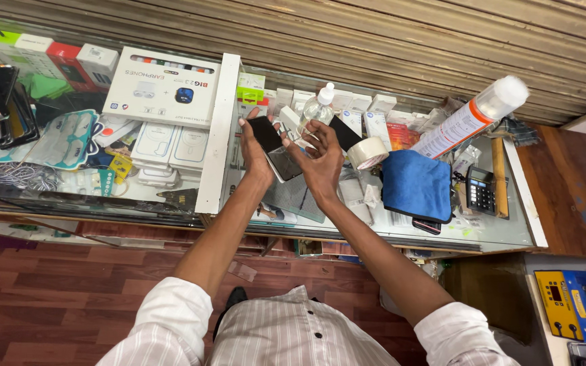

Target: The person applies a liquid or adhesive from a small bottle to a mobile phone screen, then places the screen onto the phone body and wipes it with a cloth.

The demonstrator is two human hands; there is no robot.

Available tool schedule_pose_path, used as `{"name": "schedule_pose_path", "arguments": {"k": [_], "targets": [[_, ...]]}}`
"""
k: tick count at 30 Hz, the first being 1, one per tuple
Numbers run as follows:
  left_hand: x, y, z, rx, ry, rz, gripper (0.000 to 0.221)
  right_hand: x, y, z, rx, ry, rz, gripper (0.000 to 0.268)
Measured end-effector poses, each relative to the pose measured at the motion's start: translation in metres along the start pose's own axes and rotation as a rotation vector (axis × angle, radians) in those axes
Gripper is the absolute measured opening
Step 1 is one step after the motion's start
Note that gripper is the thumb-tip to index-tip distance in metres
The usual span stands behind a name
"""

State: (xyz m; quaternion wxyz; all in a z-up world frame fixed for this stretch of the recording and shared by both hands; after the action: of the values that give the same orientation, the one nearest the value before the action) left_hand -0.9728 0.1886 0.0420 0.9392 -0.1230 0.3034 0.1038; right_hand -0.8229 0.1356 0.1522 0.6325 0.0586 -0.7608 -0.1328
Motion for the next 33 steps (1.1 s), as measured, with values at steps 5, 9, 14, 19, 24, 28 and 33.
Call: {"name": "schedule_pose_path", "arguments": {"k": [5,9,14,19,24,28,33], "targets": [[0.01,-0.006,0.009,0.099,0.121,-0.111,0.088,-0.011,0.005,0.003,0.093,0.035,-0.044,0.096],[0.007,-0.019,0.016,0.147,0.241,-0.186,0.093,-0.037,0.004,0.01,0.211,-0.285,0.184,0.116],[-0.004,-0.026,0.028,0.298,0.322,-0.157,0.096,-0.049,-0.001,0.015,0.26,-0.121,0.29,0.093],[-0.009,-0.02,0.02,0.266,0.456,-0.082,0.093,-0.047,0.0,0.016,0.332,-0.125,0.289,0.08],[-0.015,-0.018,0.015,0.254,0.519,-0.001,0.095,-0.059,-0.002,0.02,0.404,0.051,0.334,0.068],[-0.019,-0.018,0.018,0.276,0.425,-0.037,0.094,-0.065,0.002,0.016,0.394,0.004,0.35,0.046],[-0.021,-0.017,0.013,0.267,0.44,-0.044,0.094,-0.079,0.01,0.014,0.418,0.043,0.344,0.029]]}}
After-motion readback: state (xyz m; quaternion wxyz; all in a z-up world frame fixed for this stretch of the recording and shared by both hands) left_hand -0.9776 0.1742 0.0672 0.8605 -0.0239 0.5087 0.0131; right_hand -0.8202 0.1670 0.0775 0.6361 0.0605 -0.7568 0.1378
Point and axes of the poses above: each hand's wrist, its own y-axis towards the middle knuckle, its own z-axis out of the palm, x = y × z, the point moved 7 cm from there along y, towards the middle knuckle, and after that the axes turned 2 degrees about y, right-handed, at the moved point
